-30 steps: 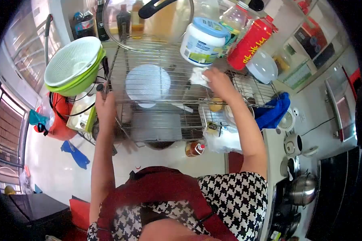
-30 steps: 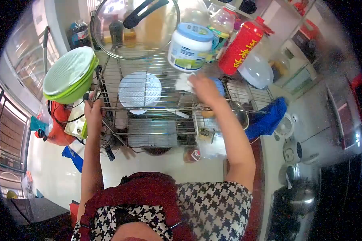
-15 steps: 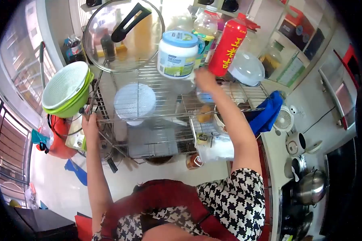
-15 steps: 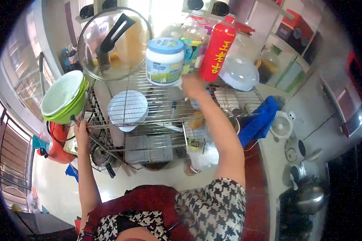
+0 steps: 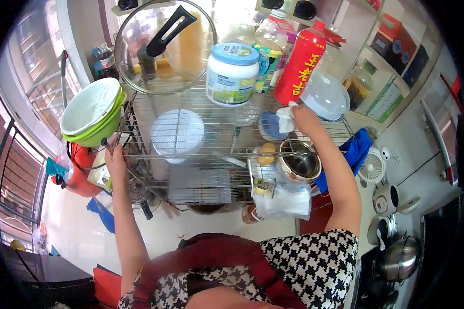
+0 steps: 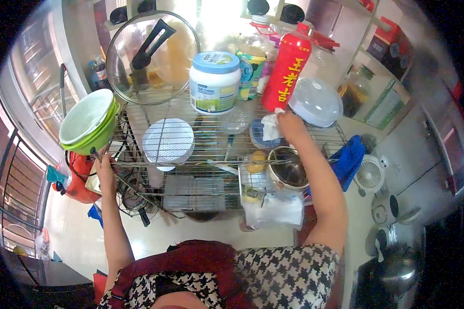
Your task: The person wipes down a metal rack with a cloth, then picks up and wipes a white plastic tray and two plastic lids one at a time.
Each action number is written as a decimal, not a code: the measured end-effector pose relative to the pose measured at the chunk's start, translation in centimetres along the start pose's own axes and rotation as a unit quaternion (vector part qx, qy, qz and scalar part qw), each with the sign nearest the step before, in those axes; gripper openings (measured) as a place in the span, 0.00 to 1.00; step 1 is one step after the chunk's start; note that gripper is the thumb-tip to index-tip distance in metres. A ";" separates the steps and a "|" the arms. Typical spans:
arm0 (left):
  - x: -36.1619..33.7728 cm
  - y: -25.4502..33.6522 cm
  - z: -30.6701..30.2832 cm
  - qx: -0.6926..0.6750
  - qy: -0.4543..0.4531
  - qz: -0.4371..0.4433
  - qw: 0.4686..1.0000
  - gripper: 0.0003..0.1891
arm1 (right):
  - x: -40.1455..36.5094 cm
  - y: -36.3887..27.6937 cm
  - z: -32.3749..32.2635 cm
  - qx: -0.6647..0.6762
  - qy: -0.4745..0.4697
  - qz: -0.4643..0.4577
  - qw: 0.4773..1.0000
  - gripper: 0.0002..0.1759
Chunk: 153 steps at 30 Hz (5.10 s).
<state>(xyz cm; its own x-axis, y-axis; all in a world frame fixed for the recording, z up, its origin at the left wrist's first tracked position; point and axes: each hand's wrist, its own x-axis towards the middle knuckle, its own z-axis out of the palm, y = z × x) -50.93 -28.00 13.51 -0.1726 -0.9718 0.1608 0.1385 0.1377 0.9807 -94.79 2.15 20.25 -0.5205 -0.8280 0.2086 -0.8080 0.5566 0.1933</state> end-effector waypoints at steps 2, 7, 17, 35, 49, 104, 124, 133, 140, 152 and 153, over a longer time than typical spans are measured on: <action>-0.2 0.2 0.2 0.011 0.011 -0.008 1.000 0.19 | -0.5 1.0 0.1 -0.024 -0.031 0.005 0.999 0.10; 0.5 -1.3 -0.4 0.013 0.015 0.030 0.999 0.19 | -2.5 -1.7 -3.4 -0.043 0.005 0.015 0.999 0.11; 1.8 -2.9 -1.1 -0.014 0.015 0.032 0.999 0.18 | -2.6 -0.5 0.9 0.165 0.103 -0.082 0.978 0.13; 1.3 -2.4 -0.5 -0.036 0.038 0.019 0.998 0.18 | -8.9 16.7 1.8 -0.082 -0.037 0.202 0.975 0.09; 3.0 -4.1 -1.1 -0.049 0.054 0.022 0.997 0.16 | -5.8 0.8 -1.2 0.127 -0.015 0.019 0.992 0.09; 0.4 -1.6 0.6 -0.044 0.069 0.026 0.996 0.14 | 1.0 -20.0 17.7 0.315 0.002 -0.073 0.946 0.18; 0.2 -1.9 0.6 -0.059 0.073 0.044 0.995 0.12 | 5.3 -16.8 23.1 0.427 0.026 -0.006 0.904 0.14; 0.3 -2.2 0.4 -0.056 0.082 0.033 0.994 0.15 | 5.1 -15.8 27.2 0.283 0.189 -0.239 0.909 0.10; 0.4 -1.9 0.6 -0.051 0.093 0.031 0.994 0.16 | 6.0 -12.8 25.0 -0.060 -0.087 -0.044 0.993 0.08; 0.3 -1.9 0.8 -0.062 0.093 0.039 0.993 0.15 | 5.7 -17.5 31.8 0.065 0.167 0.016 0.984 0.07; 0.1 -1.8 1.0 -0.059 0.107 0.038 0.992 0.16 | 5.7 -18.1 32.3 0.156 0.227 -0.021 0.961 0.08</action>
<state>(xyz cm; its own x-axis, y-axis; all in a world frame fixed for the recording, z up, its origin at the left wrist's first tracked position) -52.19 -28.14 11.91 0.0523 -0.9796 0.1942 0.2589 0.2011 0.9447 -92.00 -14.83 -13.01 -0.3690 -0.6948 0.6172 -0.9059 0.4173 -0.0719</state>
